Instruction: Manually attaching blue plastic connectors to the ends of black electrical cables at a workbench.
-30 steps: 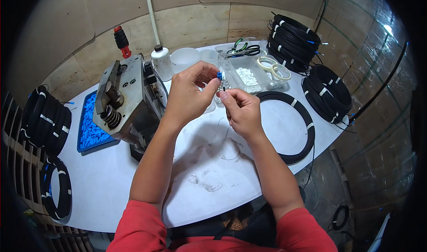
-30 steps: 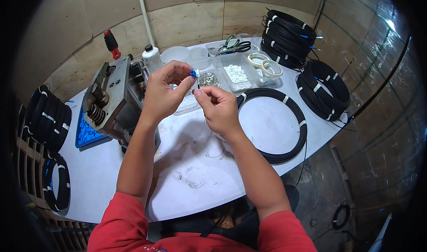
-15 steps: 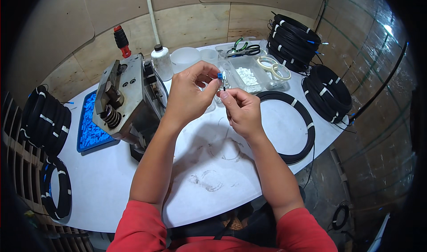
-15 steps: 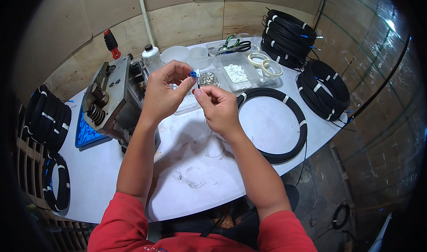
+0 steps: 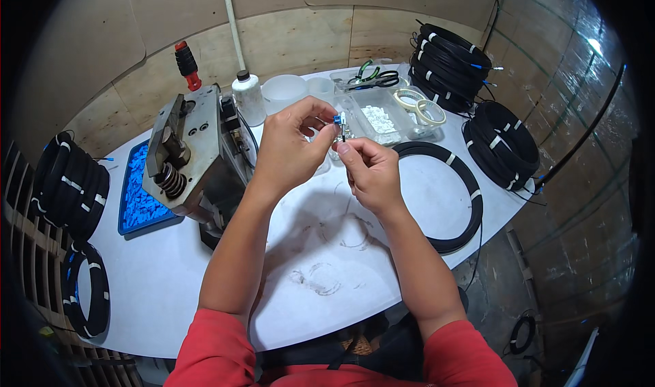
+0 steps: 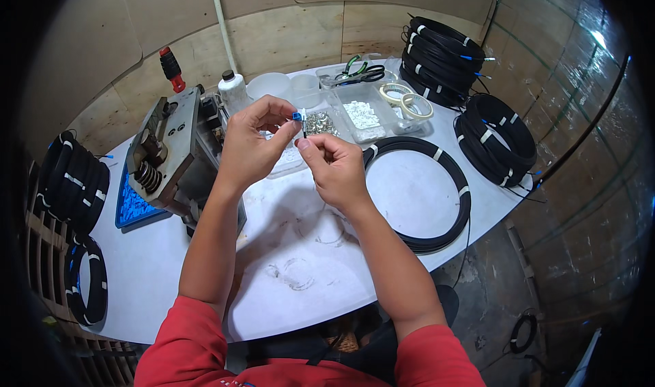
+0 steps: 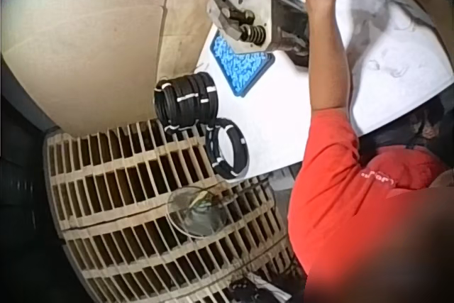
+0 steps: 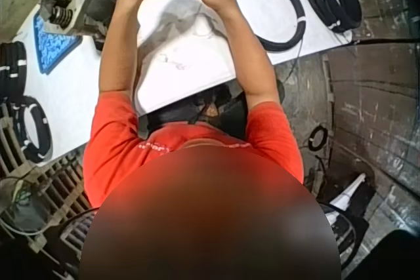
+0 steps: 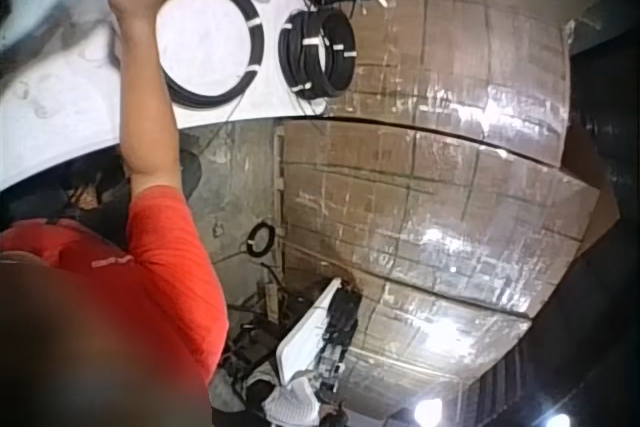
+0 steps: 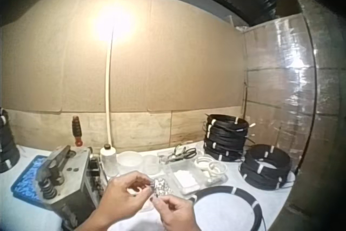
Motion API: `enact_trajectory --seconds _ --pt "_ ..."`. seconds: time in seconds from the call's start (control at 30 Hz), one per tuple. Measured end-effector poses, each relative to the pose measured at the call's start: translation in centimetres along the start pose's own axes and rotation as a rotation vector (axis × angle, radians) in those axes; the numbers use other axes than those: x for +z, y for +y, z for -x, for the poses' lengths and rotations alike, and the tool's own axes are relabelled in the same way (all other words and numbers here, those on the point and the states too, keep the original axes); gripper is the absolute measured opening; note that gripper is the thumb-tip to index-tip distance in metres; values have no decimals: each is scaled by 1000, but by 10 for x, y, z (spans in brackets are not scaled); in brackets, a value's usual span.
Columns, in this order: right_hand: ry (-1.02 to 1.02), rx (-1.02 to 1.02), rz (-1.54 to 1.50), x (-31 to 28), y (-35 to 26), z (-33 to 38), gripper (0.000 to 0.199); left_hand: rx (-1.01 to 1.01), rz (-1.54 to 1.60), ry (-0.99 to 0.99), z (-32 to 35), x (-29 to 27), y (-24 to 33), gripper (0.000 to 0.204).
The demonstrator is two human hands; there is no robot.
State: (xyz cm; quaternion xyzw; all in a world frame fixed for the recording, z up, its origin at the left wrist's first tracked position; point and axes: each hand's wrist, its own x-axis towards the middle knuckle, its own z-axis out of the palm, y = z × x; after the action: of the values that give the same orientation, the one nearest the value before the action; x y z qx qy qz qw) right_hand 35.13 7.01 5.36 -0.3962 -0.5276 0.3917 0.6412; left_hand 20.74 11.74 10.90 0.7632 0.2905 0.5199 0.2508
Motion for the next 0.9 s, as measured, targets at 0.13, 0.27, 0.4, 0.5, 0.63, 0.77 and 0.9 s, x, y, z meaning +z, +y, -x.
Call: enact_trajectory --seconds 0.13,0.27,0.4,0.5,0.63,0.77,0.9 --pt "2 -5 15 0 -1 0 16 2 0 -2 0 1 -1 13" --pt "-5 -13 26 -1 0 1 16 1 0 3 0 1 0 13" --pt "-5 -18 32 -1 -1 1 16 -8 -4 0 0 1 1 13" --pt "-1 -3 25 0 -3 1 16 -18 -11 -7 0 1 1 13" --pt "-2 -19 28 0 -3 1 16 -17 3 -4 0 1 1 13" --pt "-7 -6 31 -2 -3 1 16 -23 -9 -4 -1 2 3 13" --pt "-2 -18 32 -1 -2 1 16 -36 -7 -9 0 2 4 13"
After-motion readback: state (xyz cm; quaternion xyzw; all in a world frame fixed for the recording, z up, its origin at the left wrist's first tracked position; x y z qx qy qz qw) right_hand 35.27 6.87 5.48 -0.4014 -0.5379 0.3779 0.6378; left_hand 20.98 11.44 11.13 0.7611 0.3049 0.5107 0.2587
